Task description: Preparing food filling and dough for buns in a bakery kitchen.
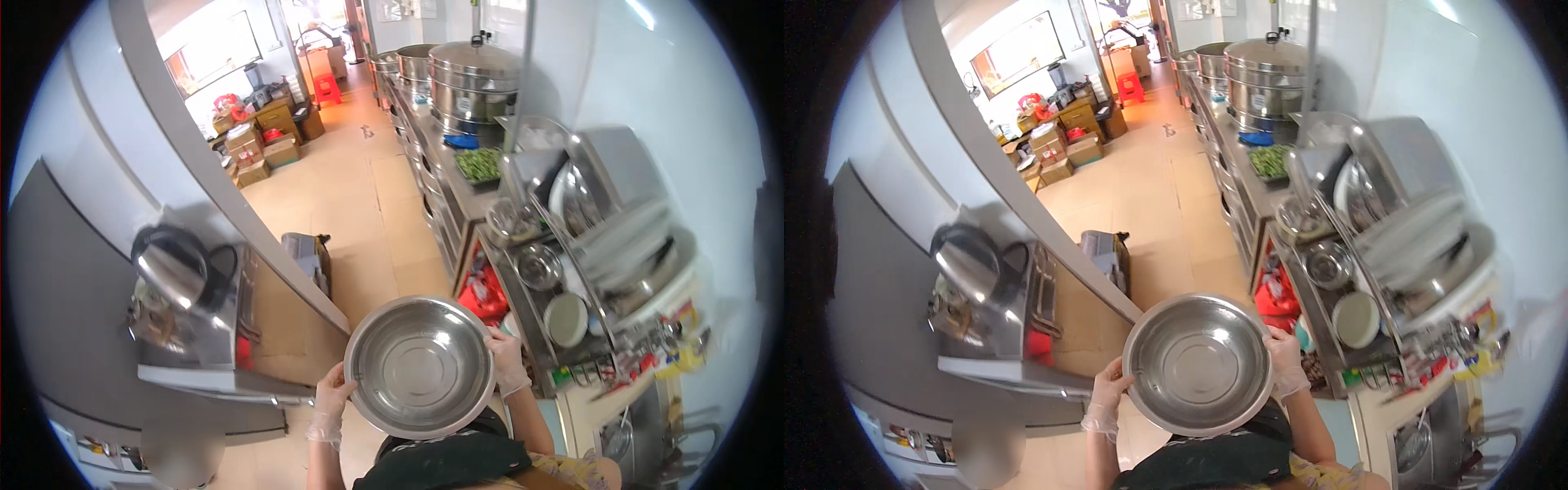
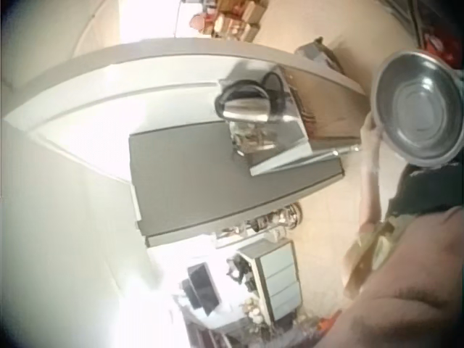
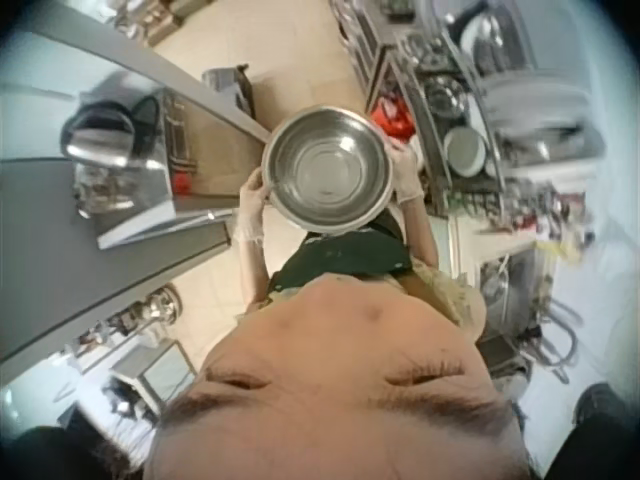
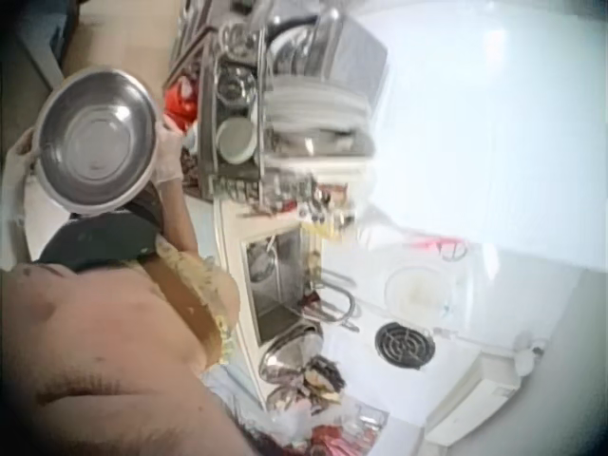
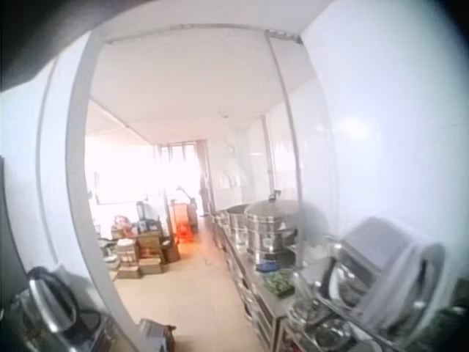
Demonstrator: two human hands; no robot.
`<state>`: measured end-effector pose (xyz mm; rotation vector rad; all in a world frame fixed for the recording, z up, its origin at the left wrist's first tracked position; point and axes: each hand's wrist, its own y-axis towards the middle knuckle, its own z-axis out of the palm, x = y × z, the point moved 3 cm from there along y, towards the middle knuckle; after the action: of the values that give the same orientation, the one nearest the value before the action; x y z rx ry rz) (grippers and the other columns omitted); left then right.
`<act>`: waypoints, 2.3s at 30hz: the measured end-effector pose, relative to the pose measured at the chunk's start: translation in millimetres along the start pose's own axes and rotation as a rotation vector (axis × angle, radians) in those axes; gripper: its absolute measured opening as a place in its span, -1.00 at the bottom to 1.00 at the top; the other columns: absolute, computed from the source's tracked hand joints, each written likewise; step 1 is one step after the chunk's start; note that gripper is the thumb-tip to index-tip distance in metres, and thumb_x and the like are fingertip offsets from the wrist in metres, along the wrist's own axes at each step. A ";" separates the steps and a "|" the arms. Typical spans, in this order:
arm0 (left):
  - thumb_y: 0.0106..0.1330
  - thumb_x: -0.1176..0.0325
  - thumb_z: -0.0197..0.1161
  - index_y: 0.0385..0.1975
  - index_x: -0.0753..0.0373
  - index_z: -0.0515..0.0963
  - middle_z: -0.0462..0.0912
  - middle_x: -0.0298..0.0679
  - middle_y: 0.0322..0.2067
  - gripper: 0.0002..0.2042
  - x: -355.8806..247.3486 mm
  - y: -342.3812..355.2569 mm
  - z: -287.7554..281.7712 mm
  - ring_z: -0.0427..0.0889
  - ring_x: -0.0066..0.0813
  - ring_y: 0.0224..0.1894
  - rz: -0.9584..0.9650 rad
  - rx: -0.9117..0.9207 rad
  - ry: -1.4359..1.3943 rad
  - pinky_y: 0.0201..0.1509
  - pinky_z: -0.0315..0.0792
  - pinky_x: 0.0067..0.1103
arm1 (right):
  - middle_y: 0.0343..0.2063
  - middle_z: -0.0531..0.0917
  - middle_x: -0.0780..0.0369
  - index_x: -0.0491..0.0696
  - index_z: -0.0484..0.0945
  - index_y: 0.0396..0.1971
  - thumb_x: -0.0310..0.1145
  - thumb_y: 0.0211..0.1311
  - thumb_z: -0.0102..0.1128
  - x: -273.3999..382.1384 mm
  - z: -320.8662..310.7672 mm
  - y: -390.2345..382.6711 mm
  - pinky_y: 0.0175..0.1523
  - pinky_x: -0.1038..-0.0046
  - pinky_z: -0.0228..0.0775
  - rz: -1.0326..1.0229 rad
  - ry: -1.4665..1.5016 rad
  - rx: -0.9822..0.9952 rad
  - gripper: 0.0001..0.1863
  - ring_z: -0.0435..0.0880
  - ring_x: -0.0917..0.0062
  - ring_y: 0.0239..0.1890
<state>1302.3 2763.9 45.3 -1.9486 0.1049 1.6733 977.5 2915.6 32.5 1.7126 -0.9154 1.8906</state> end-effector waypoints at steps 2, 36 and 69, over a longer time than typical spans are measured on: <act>0.04 0.61 0.15 0.04 0.33 0.44 0.59 -0.35 -0.35 -0.54 -45.2 69.6 -13.7 0.53 -0.64 -0.40 -0.001 -0.085 -0.134 -0.38 0.40 -0.71 | -0.31 0.64 0.25 -0.28 0.53 -0.12 -0.56 0.16 0.02 17.4 46.2 88.2 -0.14 0.63 0.40 0.021 0.092 0.020 -0.71 0.57 0.64 -0.27; 0.10 0.60 0.05 0.01 0.41 0.43 0.59 -0.29 -0.42 -0.60 -714.6 1495.7 -72.2 0.51 -0.61 -0.45 0.116 0.189 -0.091 -0.48 0.34 -0.68 | -0.37 0.62 0.27 -0.27 0.58 -0.19 -0.60 0.06 0.05 405.1 575.6 1422.1 -0.28 0.66 0.37 0.023 0.272 -0.196 -0.72 0.56 0.66 -0.40; 0.12 0.51 0.12 0.03 0.41 0.41 0.60 -0.19 -0.27 -0.59 -1226.7 2388.1 508.2 0.62 -0.50 -0.35 -0.042 1.316 0.207 -0.30 0.52 -0.67 | -0.34 0.64 0.20 -0.31 0.55 -0.17 -0.60 0.06 0.05 727.4 381.2 2265.7 -0.21 0.60 0.45 -0.059 0.055 -0.883 -0.70 0.60 0.57 -0.36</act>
<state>-390.3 633.3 294.3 -1.0369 0.9562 0.8812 -445.8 994.4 334.6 1.1140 -1.3776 1.1803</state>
